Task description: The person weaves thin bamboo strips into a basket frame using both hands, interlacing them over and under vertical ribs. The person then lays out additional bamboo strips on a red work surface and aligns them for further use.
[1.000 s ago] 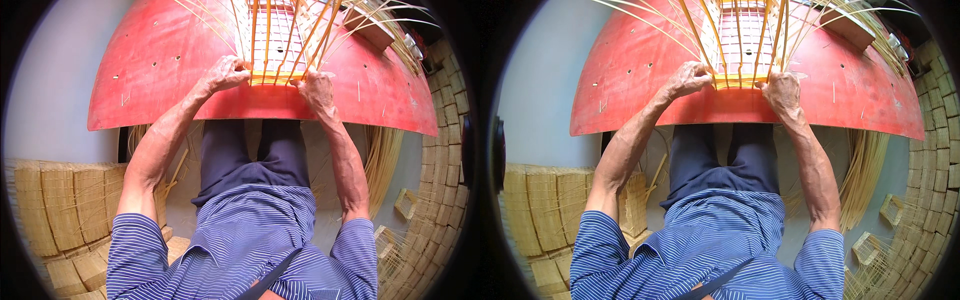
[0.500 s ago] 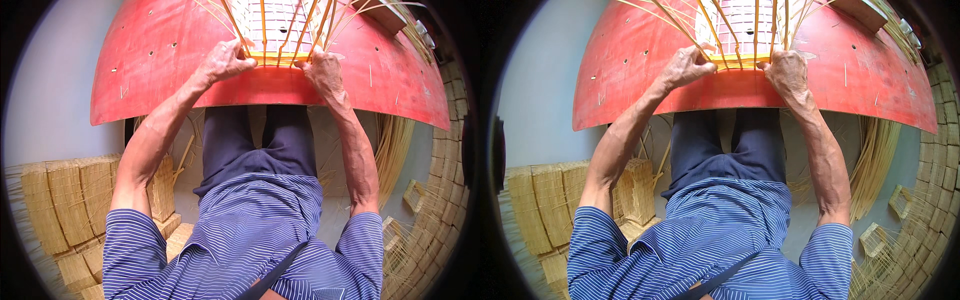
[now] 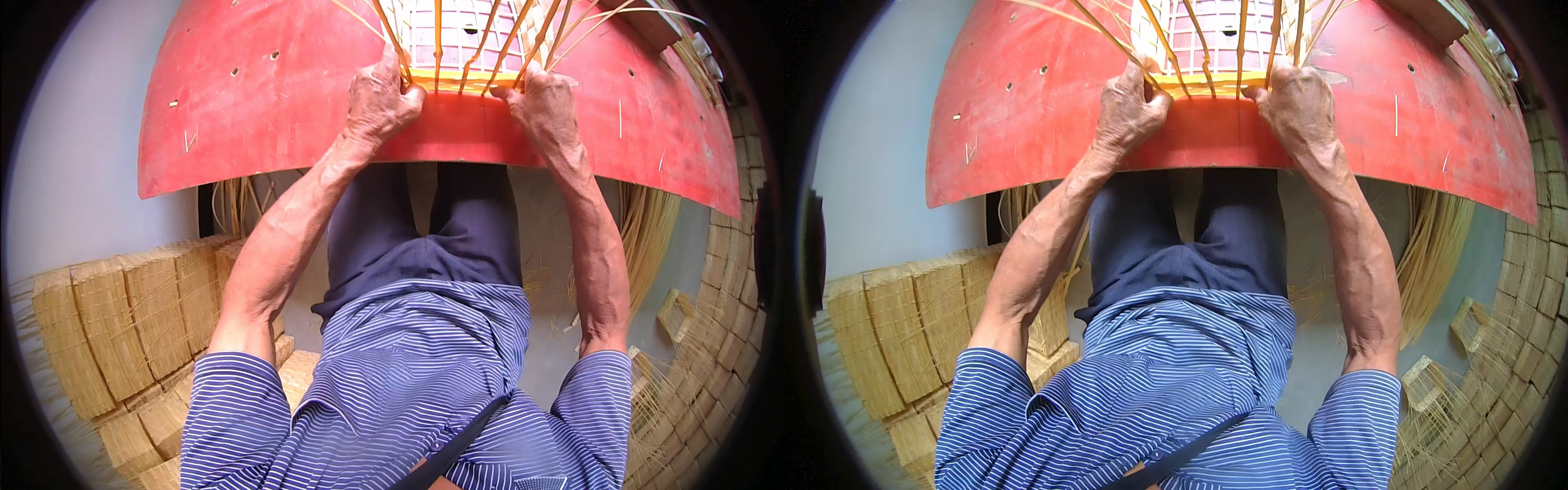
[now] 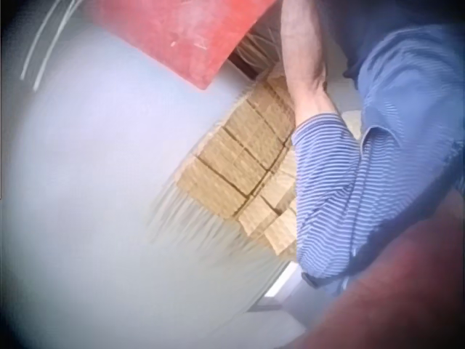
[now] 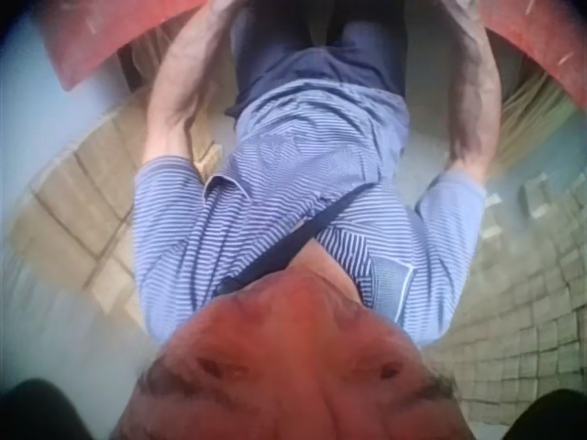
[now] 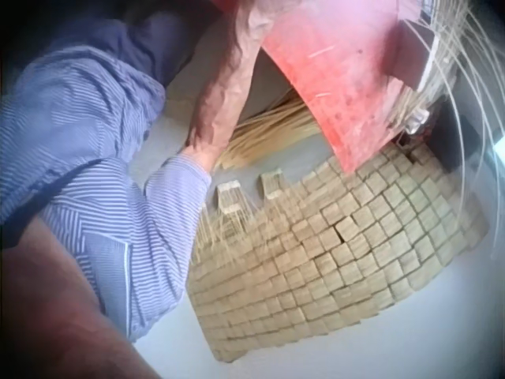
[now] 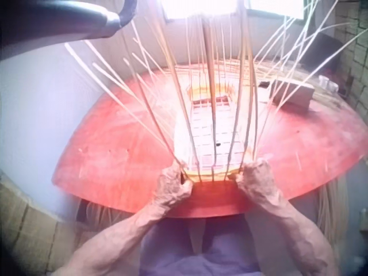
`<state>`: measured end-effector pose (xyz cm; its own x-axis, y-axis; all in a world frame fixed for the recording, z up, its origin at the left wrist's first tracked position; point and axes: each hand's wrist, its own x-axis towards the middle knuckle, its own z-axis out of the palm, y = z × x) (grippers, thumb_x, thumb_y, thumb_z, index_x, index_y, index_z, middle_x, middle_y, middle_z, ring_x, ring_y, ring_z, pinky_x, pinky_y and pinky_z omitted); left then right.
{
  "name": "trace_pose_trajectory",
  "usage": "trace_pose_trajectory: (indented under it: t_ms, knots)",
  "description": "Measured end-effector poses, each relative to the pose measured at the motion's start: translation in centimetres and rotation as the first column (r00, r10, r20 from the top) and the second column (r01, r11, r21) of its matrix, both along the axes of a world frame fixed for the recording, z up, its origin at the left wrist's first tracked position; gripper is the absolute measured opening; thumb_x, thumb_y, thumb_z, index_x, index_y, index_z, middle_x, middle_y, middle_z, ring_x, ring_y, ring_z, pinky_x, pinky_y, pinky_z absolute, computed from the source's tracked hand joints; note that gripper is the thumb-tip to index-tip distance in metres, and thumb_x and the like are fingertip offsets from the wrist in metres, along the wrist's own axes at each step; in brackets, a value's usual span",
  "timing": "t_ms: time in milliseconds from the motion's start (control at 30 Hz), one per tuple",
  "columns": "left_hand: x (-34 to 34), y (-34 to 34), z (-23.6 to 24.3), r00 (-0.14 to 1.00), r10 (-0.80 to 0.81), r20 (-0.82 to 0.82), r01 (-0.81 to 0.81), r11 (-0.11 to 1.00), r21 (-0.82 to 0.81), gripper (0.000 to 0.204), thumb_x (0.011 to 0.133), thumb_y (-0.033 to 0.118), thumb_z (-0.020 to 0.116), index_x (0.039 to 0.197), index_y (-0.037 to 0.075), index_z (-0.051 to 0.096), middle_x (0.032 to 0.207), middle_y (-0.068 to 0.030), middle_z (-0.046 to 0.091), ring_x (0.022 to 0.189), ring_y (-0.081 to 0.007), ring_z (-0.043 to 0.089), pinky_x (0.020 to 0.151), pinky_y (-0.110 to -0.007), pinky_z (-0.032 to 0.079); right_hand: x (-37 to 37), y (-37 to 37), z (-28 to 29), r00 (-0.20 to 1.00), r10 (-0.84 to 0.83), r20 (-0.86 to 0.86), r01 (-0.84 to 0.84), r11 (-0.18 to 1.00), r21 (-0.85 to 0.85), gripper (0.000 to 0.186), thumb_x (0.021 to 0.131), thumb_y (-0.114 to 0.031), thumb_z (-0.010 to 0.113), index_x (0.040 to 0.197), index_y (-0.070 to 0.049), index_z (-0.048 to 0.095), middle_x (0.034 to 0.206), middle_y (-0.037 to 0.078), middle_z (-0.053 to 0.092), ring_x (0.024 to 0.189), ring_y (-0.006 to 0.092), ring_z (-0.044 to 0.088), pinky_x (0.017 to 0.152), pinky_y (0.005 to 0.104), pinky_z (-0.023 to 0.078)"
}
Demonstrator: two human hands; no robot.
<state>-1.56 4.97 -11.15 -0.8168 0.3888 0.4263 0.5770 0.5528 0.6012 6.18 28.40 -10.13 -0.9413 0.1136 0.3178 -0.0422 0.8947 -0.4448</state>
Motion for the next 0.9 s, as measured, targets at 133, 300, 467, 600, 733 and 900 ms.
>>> trace_pose_trajectory:
  t_ms: [133,300,467,600,733,900]
  knots:
    - [-0.7,-0.4,0.4,0.998,-0.028,0.061,0.034,0.993,-0.112,0.032,0.08,0.006,0.064,0.111,0.003,0.055,0.065,-0.0134,0.063,0.06,-0.0266,0.067,0.058,-0.037,0.052,-0.5,0.2,0.3,0.998,-0.037,0.047,0.033,0.997,0.071,0.028,0.08,-0.026,0.082,0.082,0.001,0.073,0.067,0.02,0.068,0.067,0.0333,0.071,0.064,0.0441,0.057]
    - [-0.8,-1.1,0.8,0.989,-0.069,0.131,0.074,0.996,-0.039,0.038,0.084,0.008,0.065,0.12,0.003,0.054,0.069,-0.0087,0.064,0.062,-0.0185,0.064,0.059,-0.034,0.051,-0.4,0.8,0.1,0.999,0.024,-0.022,-0.023,0.998,0.066,0.035,0.082,-0.026,0.081,0.099,0.003,0.068,0.068,0.021,0.067,0.065,0.0331,0.071,0.061,0.0429,0.057]
    - [1.5,-2.1,3.4,0.999,0.044,0.008,-0.045,0.989,0.144,0.033,0.087,0.008,0.069,0.118,0.006,0.056,0.07,-0.0041,0.063,0.062,-0.0108,0.06,0.059,-0.029,0.05,3.2,1.6,0.1,0.934,0.068,-0.35,-0.102,0.992,-0.079,0.035,0.087,-0.012,0.076,0.117,0.001,0.063,0.068,0.015,0.067,0.061,0.0281,0.068,0.057,0.0386,0.053]
    - [2.0,-2.9,3.6,0.996,0.074,-0.044,-0.066,0.984,0.165,0.018,0.089,0.007,0.068,0.106,0.006,0.063,0.07,-0.0007,0.062,0.062,-0.0067,0.057,0.058,-0.027,0.048,5.9,3.0,-1.1,0.894,-0.052,-0.444,-0.039,0.98,-0.194,0.033,0.088,-0.007,0.075,0.118,-0.001,0.063,0.066,0.012,0.064,0.056,0.0242,0.065,0.054,0.0371,0.051]
    - [0.9,-2.7,4.9,0.996,0.016,0.088,-0.026,0.993,0.117,0.022,0.089,0.007,0.068,0.111,0.006,0.063,0.069,0.0002,0.06,0.064,-0.0059,0.056,0.061,-0.025,0.047,6.0,3.4,-1.6,0.923,0.015,-0.384,-0.102,0.973,-0.208,0.032,0.089,-0.007,0.073,0.119,-0.002,0.063,0.07,0.015,0.065,0.058,0.0262,0.065,0.056,0.0378,0.051]
    - [0.5,-1.1,5.6,0.994,0.024,0.11,-0.031,0.998,0.06,0.029,0.09,0.015,0.071,0.114,0.003,0.062,0.069,0.0005,0.059,0.064,-0.0064,0.055,0.059,-0.026,0.047,3.5,2.1,0.3,0.935,0.169,-0.311,-0.216,0.969,-0.122,0.037,0.091,-0.01,0.066,0.126,0.001,0.059,0.071,0.018,0.065,0.062,0.0352,0.066,0.06,0.0437,0.053]
